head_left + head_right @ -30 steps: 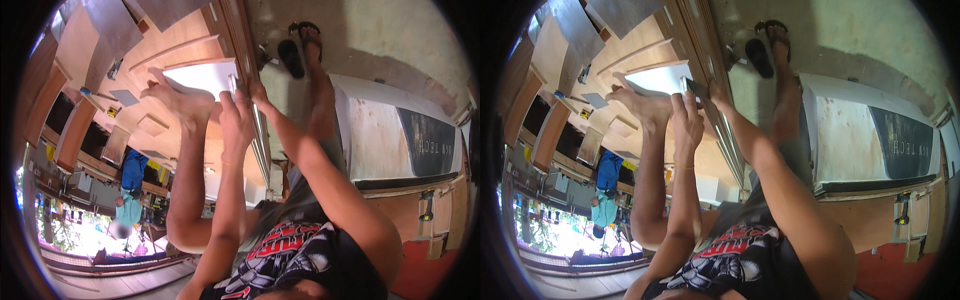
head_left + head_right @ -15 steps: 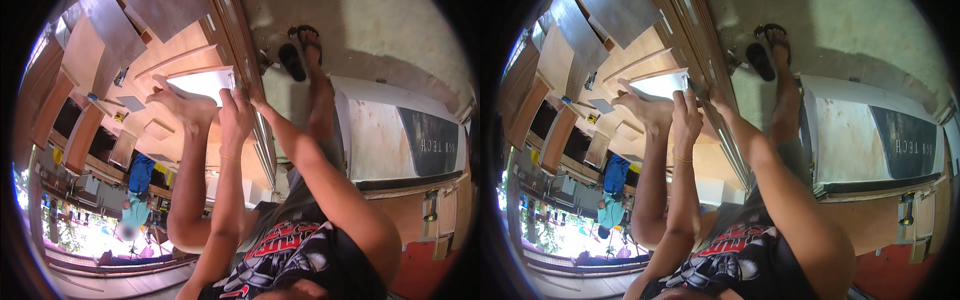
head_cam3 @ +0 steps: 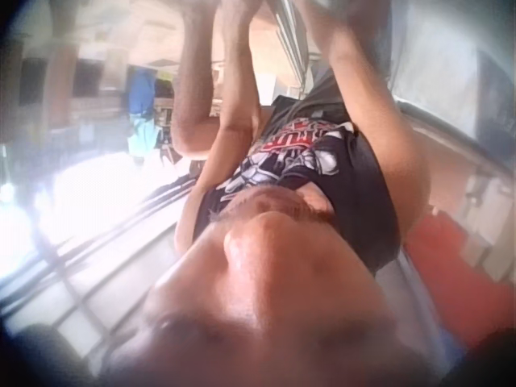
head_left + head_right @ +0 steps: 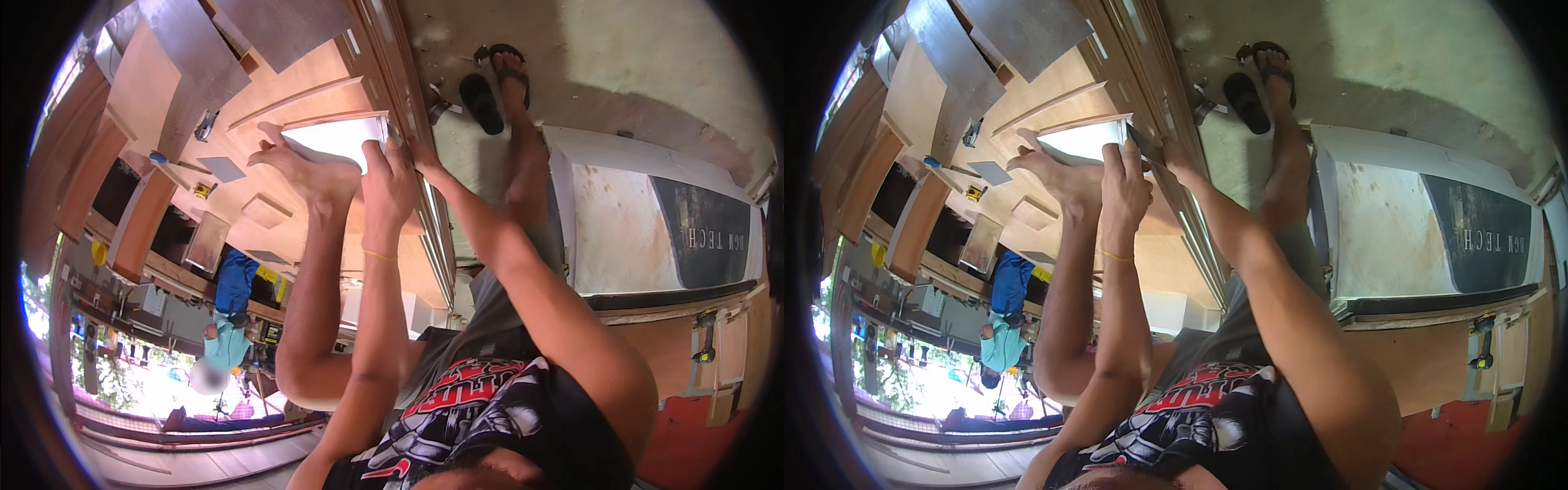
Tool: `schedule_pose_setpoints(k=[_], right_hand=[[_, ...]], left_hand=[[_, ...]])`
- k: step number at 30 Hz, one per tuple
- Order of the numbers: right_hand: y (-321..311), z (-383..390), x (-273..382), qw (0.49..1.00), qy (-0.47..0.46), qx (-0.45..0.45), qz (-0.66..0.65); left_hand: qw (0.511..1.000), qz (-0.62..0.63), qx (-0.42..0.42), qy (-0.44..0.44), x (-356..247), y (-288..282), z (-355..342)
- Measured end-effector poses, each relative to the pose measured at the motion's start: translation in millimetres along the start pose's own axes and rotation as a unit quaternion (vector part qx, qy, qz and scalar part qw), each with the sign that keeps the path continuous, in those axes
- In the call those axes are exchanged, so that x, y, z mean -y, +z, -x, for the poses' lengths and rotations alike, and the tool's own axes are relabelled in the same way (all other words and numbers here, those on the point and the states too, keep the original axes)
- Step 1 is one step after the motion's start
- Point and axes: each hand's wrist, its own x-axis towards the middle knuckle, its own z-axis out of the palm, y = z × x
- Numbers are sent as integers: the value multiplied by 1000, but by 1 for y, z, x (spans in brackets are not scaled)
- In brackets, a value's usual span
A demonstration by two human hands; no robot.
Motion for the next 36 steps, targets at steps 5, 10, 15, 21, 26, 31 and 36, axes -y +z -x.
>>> schedule_pose_setpoints(k=[5,10,15,21,26,31,36], right_hand=[[2,6,26,978,-168,-56,-114],[-43,-67,22,982,-146,-82,-86],[-34,-37,6,988,-61,-141,31],[-90,50,35,935,-130,-53,326],[-108,39,37,819,-228,84,520],[-106,57,131,899,35,220,376],[-89,72,164,993,-53,94,-54]], left_hand=[[999,30,2,-14,-11,-8,-6],[999,38,30,-11,-41,-13,0],[998,20,25,-58,-35,1,-25],[989,-82,-26,118,-15,-17,70],[901,-239,51,359,-27,-56,84],[920,-183,231,260,-18,-80,77],[954,195,71,218,32,-51,70]])
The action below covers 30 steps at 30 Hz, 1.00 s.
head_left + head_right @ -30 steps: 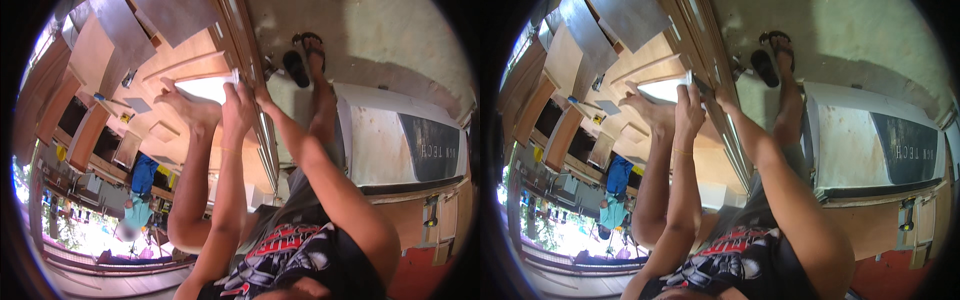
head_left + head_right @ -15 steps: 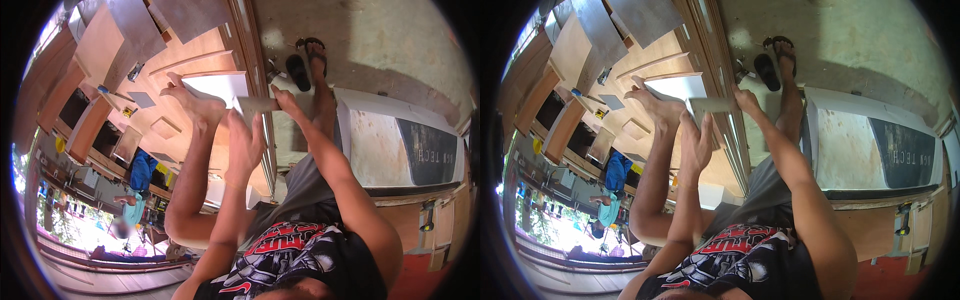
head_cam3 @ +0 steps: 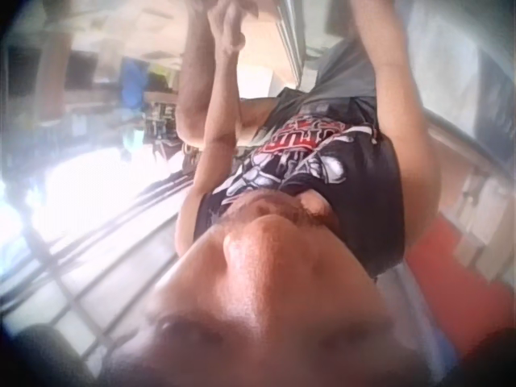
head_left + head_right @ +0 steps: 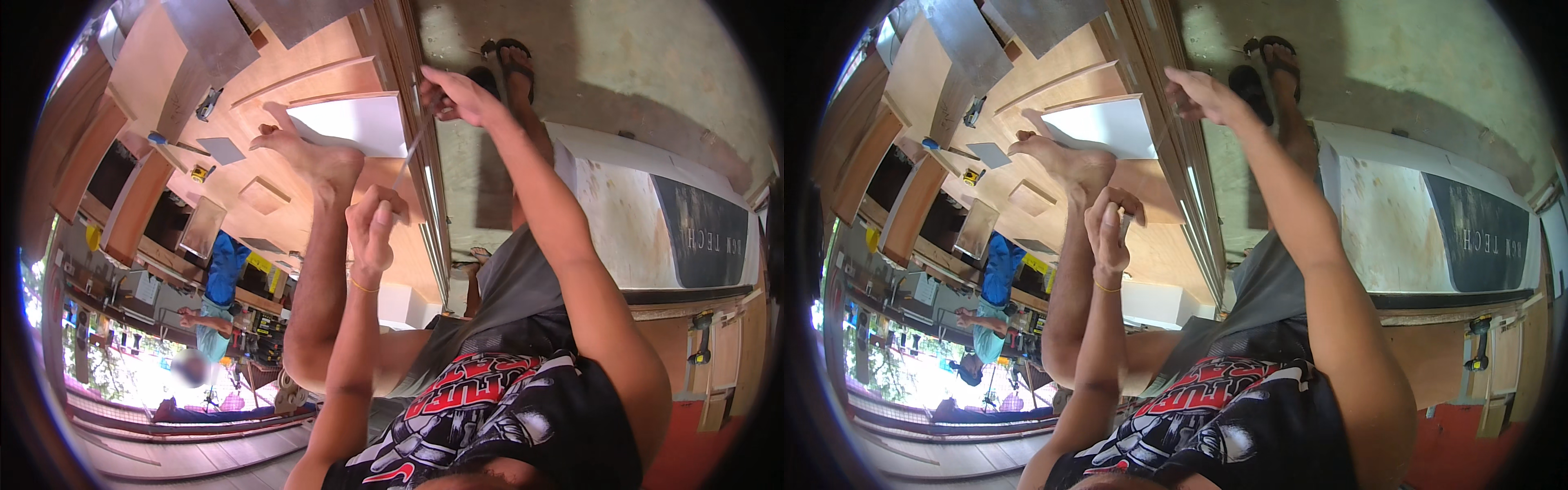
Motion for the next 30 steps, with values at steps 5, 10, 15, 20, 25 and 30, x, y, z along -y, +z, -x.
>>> schedule_pose_setpoints(k=[5,10,15,20,25,30], right_hand=[[57,-31,-6,959,-228,-168,7],[84,-33,18,955,-219,-194,-55],[84,-57,6,922,-297,-241,-61],[57,-115,-15,900,-332,-283,-13],[57,-123,-28,900,-326,-288,22],[51,-127,-50,906,-351,-236,31]], left_hand=[[992,49,-75,85,19,19,-7],[979,46,-146,135,29,24,-11],[972,-11,-188,142,61,33,-28],[962,-4,-154,226,72,43,-30],[976,-43,-142,159,92,42,-30],[962,-72,-154,215,110,46,-15]])
